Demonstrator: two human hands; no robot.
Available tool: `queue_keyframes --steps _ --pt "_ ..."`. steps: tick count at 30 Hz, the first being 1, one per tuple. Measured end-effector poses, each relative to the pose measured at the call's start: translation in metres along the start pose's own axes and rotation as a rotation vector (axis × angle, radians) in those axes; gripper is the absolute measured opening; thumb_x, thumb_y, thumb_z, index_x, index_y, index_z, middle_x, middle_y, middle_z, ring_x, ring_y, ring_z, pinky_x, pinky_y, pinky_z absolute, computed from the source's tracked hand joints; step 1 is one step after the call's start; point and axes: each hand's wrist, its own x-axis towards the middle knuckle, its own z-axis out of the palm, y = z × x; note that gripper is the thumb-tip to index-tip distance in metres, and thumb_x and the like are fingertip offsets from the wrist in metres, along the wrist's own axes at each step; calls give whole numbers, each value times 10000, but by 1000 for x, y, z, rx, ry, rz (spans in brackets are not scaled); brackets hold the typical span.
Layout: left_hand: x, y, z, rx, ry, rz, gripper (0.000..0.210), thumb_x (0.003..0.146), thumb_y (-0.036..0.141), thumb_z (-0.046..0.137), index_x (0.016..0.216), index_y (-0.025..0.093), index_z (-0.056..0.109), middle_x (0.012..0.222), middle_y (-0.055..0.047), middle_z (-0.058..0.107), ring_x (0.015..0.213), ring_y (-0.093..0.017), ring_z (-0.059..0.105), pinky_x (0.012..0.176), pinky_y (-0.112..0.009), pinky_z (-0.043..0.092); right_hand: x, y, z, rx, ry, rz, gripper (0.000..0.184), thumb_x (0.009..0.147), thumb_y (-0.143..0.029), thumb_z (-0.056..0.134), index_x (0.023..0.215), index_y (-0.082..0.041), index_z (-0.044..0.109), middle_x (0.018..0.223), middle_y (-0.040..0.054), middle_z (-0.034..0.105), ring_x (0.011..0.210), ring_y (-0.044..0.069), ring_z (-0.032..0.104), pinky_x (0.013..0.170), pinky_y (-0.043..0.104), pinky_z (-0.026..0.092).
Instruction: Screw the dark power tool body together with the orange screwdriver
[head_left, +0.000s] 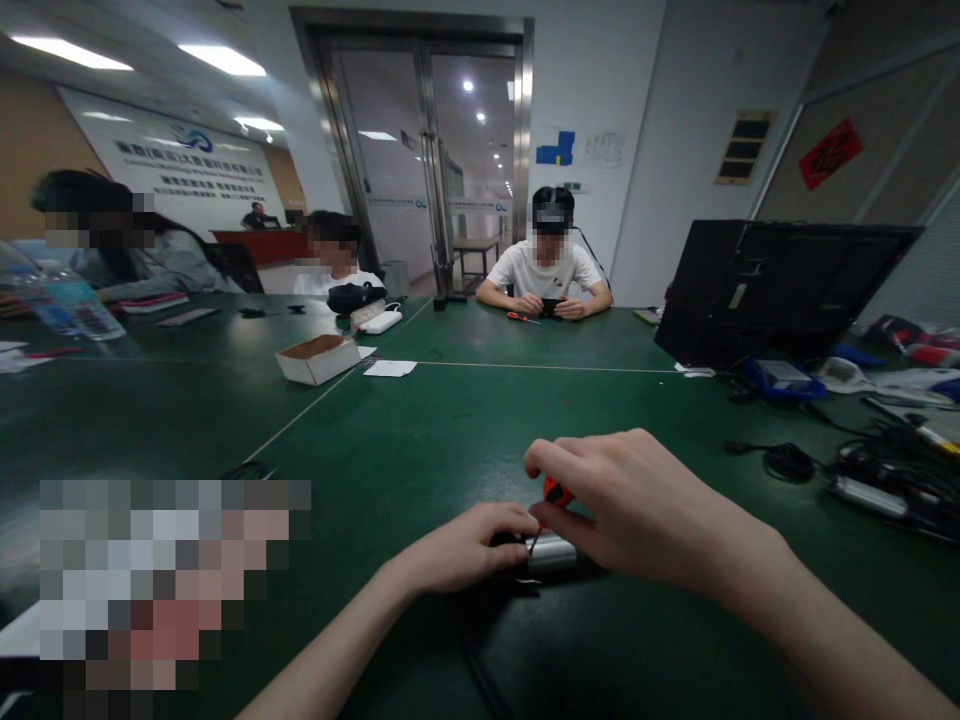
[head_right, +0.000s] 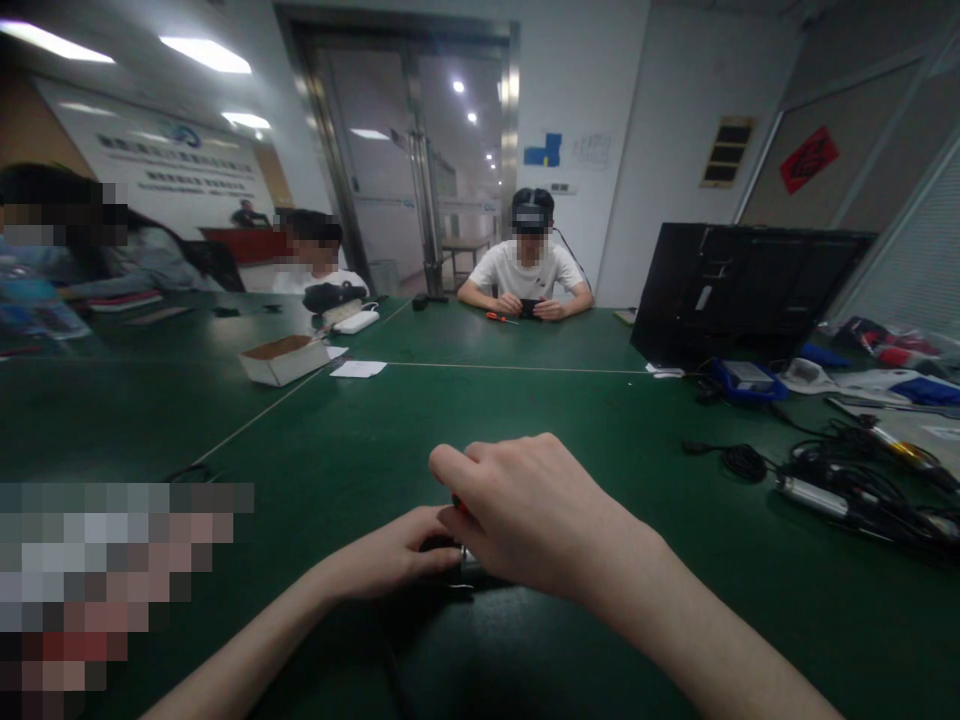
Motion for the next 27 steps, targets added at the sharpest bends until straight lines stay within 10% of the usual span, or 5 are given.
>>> queue_keyframes --steps 27 --pt "1 4 1 33 25 -33 196 872 324 569 1001 192 634 1040 -23 639 947 -208 567 843 -291 427 -1 -2 -1 67 2 -57 201 894 -272 489 1086 -211 473 911 9 625 693 129 561 518 247 255"
